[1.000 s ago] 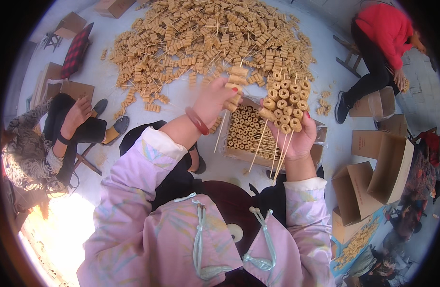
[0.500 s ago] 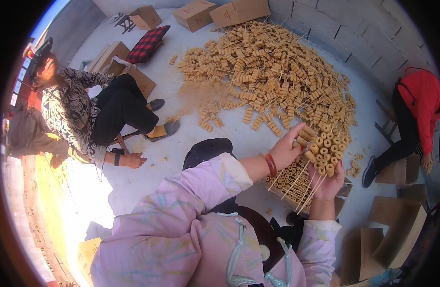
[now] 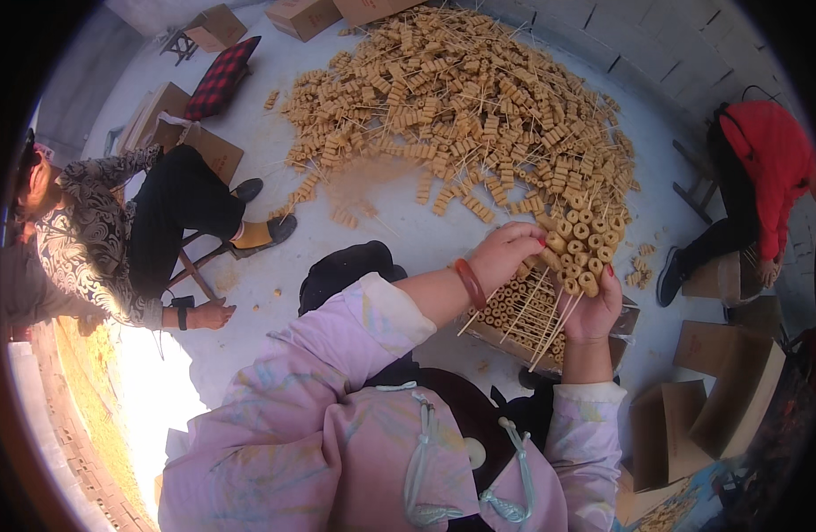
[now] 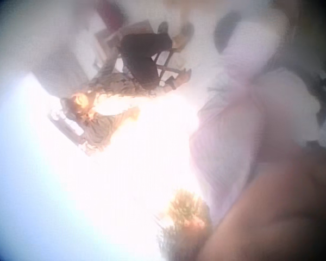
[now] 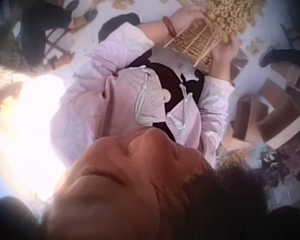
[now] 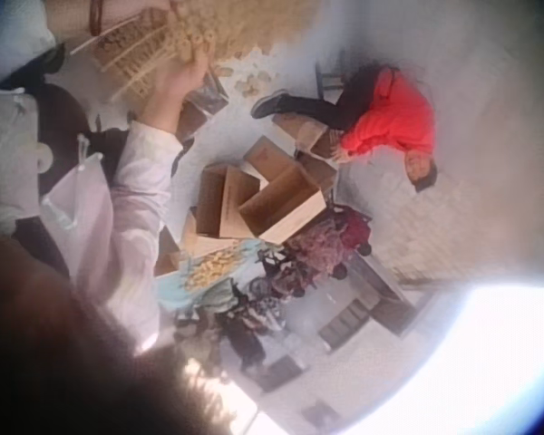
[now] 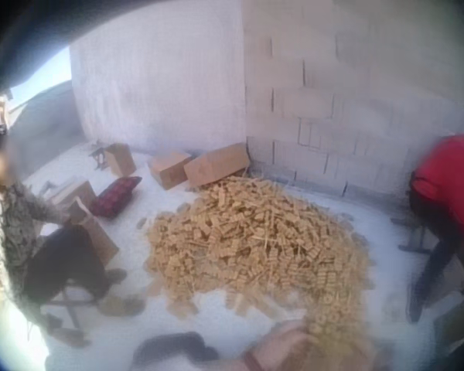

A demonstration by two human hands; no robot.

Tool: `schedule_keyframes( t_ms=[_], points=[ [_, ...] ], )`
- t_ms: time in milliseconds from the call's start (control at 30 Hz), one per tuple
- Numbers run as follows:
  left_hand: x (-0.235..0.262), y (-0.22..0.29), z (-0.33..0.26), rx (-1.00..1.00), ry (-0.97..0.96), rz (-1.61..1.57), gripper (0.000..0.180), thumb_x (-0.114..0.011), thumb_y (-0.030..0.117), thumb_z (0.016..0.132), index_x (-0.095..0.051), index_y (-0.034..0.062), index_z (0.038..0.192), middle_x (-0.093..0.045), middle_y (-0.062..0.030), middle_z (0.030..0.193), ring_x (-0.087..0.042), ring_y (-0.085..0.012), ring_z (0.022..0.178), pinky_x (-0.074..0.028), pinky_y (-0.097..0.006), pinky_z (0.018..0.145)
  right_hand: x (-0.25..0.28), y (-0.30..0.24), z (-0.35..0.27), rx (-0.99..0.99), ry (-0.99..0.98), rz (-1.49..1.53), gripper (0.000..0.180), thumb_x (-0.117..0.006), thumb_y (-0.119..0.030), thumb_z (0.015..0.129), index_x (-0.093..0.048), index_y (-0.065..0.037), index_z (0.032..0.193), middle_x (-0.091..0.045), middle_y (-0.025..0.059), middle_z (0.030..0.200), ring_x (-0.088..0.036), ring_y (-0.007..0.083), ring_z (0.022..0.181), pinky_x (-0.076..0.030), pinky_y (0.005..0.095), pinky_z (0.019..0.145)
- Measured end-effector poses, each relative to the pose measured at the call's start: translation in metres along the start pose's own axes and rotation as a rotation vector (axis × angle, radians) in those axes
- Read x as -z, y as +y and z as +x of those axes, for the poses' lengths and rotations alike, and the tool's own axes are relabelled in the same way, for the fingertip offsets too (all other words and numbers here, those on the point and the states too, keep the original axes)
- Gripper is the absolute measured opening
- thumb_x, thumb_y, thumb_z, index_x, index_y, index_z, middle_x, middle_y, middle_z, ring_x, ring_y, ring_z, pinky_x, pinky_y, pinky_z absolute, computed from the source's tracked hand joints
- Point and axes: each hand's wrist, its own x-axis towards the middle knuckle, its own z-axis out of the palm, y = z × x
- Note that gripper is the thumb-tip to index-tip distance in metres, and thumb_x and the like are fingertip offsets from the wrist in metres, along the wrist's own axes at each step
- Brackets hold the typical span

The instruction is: The person threads small ring-shaped food items onto wooden skewers and places the completed skewers into a cardboard box. The person then covers the box with a plastic sheet and places it into a larger box.

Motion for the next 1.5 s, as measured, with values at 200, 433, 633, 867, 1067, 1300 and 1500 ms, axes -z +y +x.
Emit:
schedule_keyframes(
  t_ms=[200,433,633,867,1067,1300,1500],
  points=[
    [-0.01,0.0,-0.003,-0.188,-0.013,0.486,0.037,-0.069,0.027,0.083,-0.062,-0.0043,0.103,-0.058,-0.0167,0.106,-0.058,-0.0271,0.096,-0.047,-0.034,0.085,-0.001,-0.006,-0.001,-0.003,-0.097,0.001,0.051,-0.053,-0.02,0.09,-0.046,0.002,0.136,-0.054,0.0151,0.135,-0.052,0.0297,0.124,-0.038,0.0422,0.108],
    [-0.01,0.015,-0.005,-0.266,0.001,0.777,0.04,-0.073,0.029,0.079,-0.061,-0.0036,0.099,-0.058,-0.0199,0.104,-0.057,-0.0329,0.098,-0.046,-0.038,0.088,-0.013,-0.008,0.001,-0.001,-0.072,-0.037,0.057,-0.057,-0.018,0.087,-0.041,0.003,0.138,-0.053,0.0148,0.134,-0.052,0.0284,0.123,-0.039,0.0403,0.107],
    [-0.017,0.016,-0.008,-0.379,0.053,0.875,0.035,-0.073,0.024,0.081,-0.059,-0.0022,0.099,-0.058,-0.0184,0.102,-0.057,-0.0301,0.099,-0.046,-0.037,0.088,-0.018,-0.01,0.0,-0.01,-0.077,-0.053,0.06,-0.057,-0.016,0.087,-0.037,0.001,0.141,-0.05,0.0141,0.137,-0.05,0.0278,0.125,-0.039,0.0391,0.107],
    [-0.015,0.005,-0.005,-0.401,0.071,0.584,0.03,-0.069,0.016,0.082,-0.059,-0.0012,0.104,-0.056,-0.0195,0.112,-0.055,-0.0369,0.103,-0.046,-0.04,0.09,-0.017,-0.003,-0.002,0.071,0.011,-0.101,0.054,-0.056,-0.02,0.088,-0.045,0.004,0.135,-0.055,0.0154,0.132,-0.052,0.0295,0.123,-0.038,0.0415,0.108],
    [-0.019,0.003,-0.009,-0.554,0.107,0.811,0.036,-0.066,0.014,0.084,-0.056,-0.0016,0.114,-0.052,-0.0229,0.123,-0.053,-0.0413,0.112,-0.044,-0.042,0.097,-0.011,0.0,-0.003,0.055,-0.036,-0.103,0.052,-0.051,-0.023,0.093,-0.043,0.002,0.137,-0.054,0.014,0.135,-0.051,0.0285,0.125,-0.036,0.0406,0.109],
    [-0.018,0.002,-0.017,-0.624,0.089,0.914,0.046,-0.063,0.013,0.085,-0.05,-0.0029,0.126,-0.044,-0.0276,0.135,-0.048,-0.0429,0.121,-0.041,-0.043,0.102,-0.01,0.006,-0.005,0.079,0.017,0.015,0.051,-0.052,-0.022,0.093,-0.044,0.002,0.136,-0.055,0.0135,0.133,-0.051,0.0269,0.124,-0.036,0.0397,0.109],
    [-0.024,0.003,-0.015,-0.46,0.008,0.421,0.055,-0.063,0.007,0.083,-0.044,-0.0014,0.133,-0.045,-0.0264,0.134,-0.049,-0.0401,0.121,-0.04,-0.041,0.104,-0.009,0.003,-0.004,0.062,0.023,-0.019,0.05,-0.052,-0.021,0.092,-0.044,0.002,0.136,-0.054,0.0142,0.134,-0.051,0.0276,0.125,-0.036,0.0406,0.109]
  ],
)
